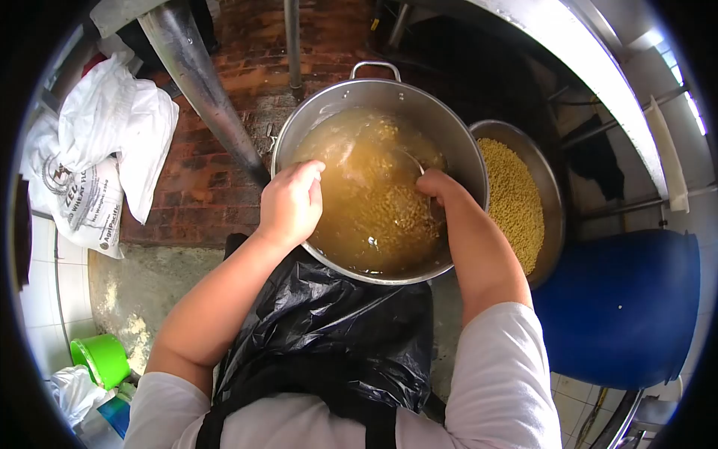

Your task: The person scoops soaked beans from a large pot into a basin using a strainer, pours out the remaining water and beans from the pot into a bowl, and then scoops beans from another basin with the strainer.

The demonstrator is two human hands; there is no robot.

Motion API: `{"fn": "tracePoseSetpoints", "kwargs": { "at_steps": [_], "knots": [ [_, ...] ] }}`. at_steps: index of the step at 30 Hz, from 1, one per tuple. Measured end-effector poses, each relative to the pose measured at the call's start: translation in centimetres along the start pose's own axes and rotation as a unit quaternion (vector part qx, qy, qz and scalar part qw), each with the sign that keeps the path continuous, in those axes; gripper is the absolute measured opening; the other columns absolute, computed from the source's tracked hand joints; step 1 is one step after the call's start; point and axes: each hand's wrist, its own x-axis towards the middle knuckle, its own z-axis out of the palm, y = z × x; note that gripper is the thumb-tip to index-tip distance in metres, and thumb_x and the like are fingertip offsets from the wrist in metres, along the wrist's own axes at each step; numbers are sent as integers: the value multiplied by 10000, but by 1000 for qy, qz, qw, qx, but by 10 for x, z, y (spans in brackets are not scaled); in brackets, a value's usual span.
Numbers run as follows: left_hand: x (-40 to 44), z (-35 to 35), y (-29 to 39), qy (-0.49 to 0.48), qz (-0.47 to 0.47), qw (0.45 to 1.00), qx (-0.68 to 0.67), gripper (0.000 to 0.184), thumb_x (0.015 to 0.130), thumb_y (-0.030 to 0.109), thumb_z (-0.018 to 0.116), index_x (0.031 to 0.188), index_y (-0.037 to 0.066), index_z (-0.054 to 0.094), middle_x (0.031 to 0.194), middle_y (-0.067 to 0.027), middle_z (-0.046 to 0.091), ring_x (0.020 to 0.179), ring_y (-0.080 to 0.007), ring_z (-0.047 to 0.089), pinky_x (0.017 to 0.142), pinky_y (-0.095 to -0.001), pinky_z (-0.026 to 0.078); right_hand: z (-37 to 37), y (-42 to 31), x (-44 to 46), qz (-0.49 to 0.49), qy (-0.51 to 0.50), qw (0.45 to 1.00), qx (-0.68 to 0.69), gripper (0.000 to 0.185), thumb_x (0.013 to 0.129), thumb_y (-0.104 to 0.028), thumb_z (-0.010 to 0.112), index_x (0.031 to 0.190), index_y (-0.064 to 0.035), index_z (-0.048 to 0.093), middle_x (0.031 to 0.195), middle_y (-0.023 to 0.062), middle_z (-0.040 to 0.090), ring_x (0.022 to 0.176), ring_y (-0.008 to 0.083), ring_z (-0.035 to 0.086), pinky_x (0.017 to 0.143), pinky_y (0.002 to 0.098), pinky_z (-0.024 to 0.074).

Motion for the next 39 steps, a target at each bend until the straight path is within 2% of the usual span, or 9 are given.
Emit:
{"fn": "tracePoseSetpoints", "kwargs": {
  "at_steps": [3, 7, 9, 13, 21, 31, 33, 36, 39],
  "knots": [
    [0, -1, 2, -4, 0, 1000, 3, 179, 939, 32, 662, 1111, 42, 711, 1035, -179, 759, 923, -393, 731, 827, -467, 597, 7, -10, -9, 68, -47, 991, 103, 451, 1008, -122, 597, 1378, 135, 584, 1288, 298, 637, 991, 457, 725, 694, 578, 596],
    [-1, -2, 3, 3, -5, 1000, 5, 179, 936, 30, 665, 1109, 47, 711, 1032, -175, 754, 916, -398, 727, 824, -469, 598, 25, -12, -9, 15, -19, 992, 123, 418, 987, -83, 583, 1329, 157, 599, 1175, 286, 667, 964, 435, 733, 716, 569, 619],
    [0, -2, 4, 3, -13, 1000, 6, 179, 935, 30, 666, 1107, 49, 712, 1026, -175, 751, 912, -398, 726, 822, -470, 598, 30, -22, -22, 38, -12, 987, 158, 282, 1028, -90, 595, 1240, 84, 658, 1146, 281, 644, 977, 400, 655, 730, 547, 513],
    [1, -3, 2, -8, -9, 1000, 22, 270, 877, 36, 675, 1147, 38, 693, 969, -175, 727, 922, -382, 715, 824, -475, 594, 45, -8, -4, 41, -5, 981, 187, 301, 995, -65, 599, 1249, 79, 670, 1131, 286, 667, 986, 413, 658, 736, 554, 498],
    [0, -5, 5, -20, -18, 999, 36, 218, 919, 29, 669, 1131, 63, 712, 1015, -176, 751, 912, -396, 728, 820, -476, 597, 34, -32, -97, -12, 7, 930, 368, 284, 911, 21, 564, 1130, 190, 632, 1068, 297, 691, 851, 442, 775, 630, 601, 694],
    [1, -4, 6, -17, -16, 999, 33, 182, 925, 68, 637, 1103, 36, 658, 987, -208, 716, 922, -431, 710, 820, -515, 579, 34, -10, -158, -32, -21, 823, 567, 374, 919, 31, 524, 1253, 193, 564, 1121, 291, 687, 889, 455, 765, 650, 606, 690],
    [1, -1, 4, -6, 2, 1000, 28, 145, 931, 68, 629, 1071, 39, 645, 997, -212, 717, 915, -443, 708, 816, -517, 578, 34, -3, -170, -35, -17, 805, 592, 436, 945, 14, 487, 1360, 139, 525, 1210, 261, 685, 988, 437, 757, 804, 639, 667],
    [2, 0, 9, -4, -6, 999, 32, 144, 945, 62, 614, 1079, 29, 656, 1038, -209, 732, 962, -433, 715, 840, -499, 585, 27, 5, -187, -24, -7, 779, 627, 456, 953, 3, 477, 1396, 105, 520, 1258, 256, 683, 1054, 420, 747, 842, 639, 658],
    [3, 4, 9, 6, 9, 999, 38, 157, 949, 60, 611, 1092, 20, 664, 1050, -213, 736, 983, -430, 717, 848, -491, 587, 20, 14, -198, -62, 1, 740, 669, 430, 933, 19, 487, 1335, 167, 524, 1217, 276, 671, 1004, 446, 751, 771, 631, 678]
  ]
}}
